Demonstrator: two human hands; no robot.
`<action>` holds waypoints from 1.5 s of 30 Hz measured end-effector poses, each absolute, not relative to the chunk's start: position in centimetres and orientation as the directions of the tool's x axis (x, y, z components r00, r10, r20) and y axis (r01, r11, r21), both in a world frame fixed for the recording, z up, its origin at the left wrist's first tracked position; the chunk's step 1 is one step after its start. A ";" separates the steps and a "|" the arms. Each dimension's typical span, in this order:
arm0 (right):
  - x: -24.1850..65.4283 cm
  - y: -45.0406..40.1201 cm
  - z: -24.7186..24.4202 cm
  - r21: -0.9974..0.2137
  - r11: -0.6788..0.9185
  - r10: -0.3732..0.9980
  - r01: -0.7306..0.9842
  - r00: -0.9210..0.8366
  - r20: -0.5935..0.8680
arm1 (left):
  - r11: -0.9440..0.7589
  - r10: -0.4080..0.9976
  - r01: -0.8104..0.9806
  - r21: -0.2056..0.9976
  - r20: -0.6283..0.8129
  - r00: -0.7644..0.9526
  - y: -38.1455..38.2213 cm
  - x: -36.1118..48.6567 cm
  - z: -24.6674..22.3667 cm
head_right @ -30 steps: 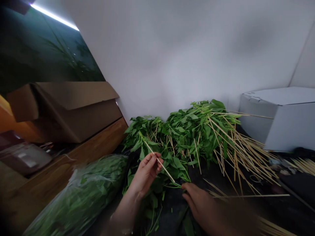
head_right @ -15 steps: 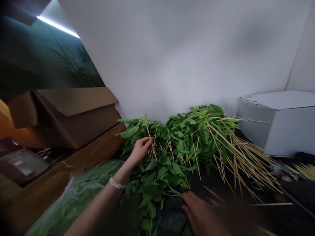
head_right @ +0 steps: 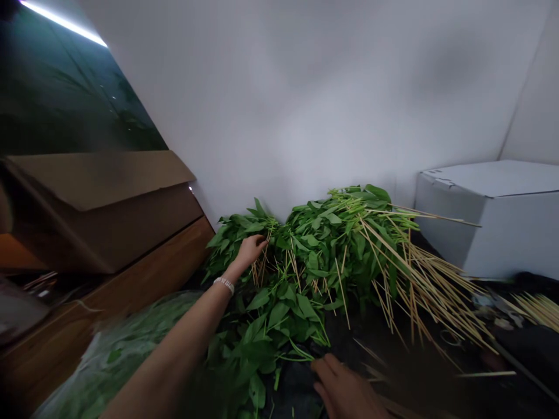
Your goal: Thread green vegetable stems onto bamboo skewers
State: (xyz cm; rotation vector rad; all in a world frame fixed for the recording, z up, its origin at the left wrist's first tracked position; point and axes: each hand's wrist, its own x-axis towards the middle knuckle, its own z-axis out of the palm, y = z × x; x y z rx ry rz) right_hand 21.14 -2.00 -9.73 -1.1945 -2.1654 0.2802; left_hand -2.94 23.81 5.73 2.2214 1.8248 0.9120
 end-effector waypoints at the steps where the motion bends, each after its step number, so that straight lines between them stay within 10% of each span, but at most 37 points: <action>1: 21.0 -2.0 -9.8 -0.435 0.574 0.805 0.694 -0.383 0.453 | -0.276 0.920 0.843 0.462 0.382 0.092 22.7 -2.9 5.4; 9: 20.9 -2.9 -6.7 -0.357 0.542 0.837 0.761 -0.451 0.309 | -0.362 0.900 0.729 0.581 0.422 0.111 11.8 -2.9 0.5; 14: 21.2 -3.1 -6.2 -0.386 0.519 0.853 0.763 -0.435 0.288 | -0.463 0.822 0.772 0.435 0.538 0.189 10.3 -1.9 -3.0; 33: 27.9 0.4 -4.1 0.002 0.367 0.486 0.930 -0.194 0.852 | -0.533 0.815 0.684 0.498 0.520 0.257 11.1 -2.2 -5.3; 38: 28.5 0.3 -4.1 -0.190 0.359 0.583 0.914 -0.060 0.810 | -0.507 0.837 0.690 0.518 0.485 0.251 11.1 -2.1 -5.2; 45: 32.9 -0.1 -0.1 -0.791 0.248 0.829 0.559 0.300 0.472 | -0.458 0.868 0.709 0.536 0.441 0.227 10.8 -1.9 -5.1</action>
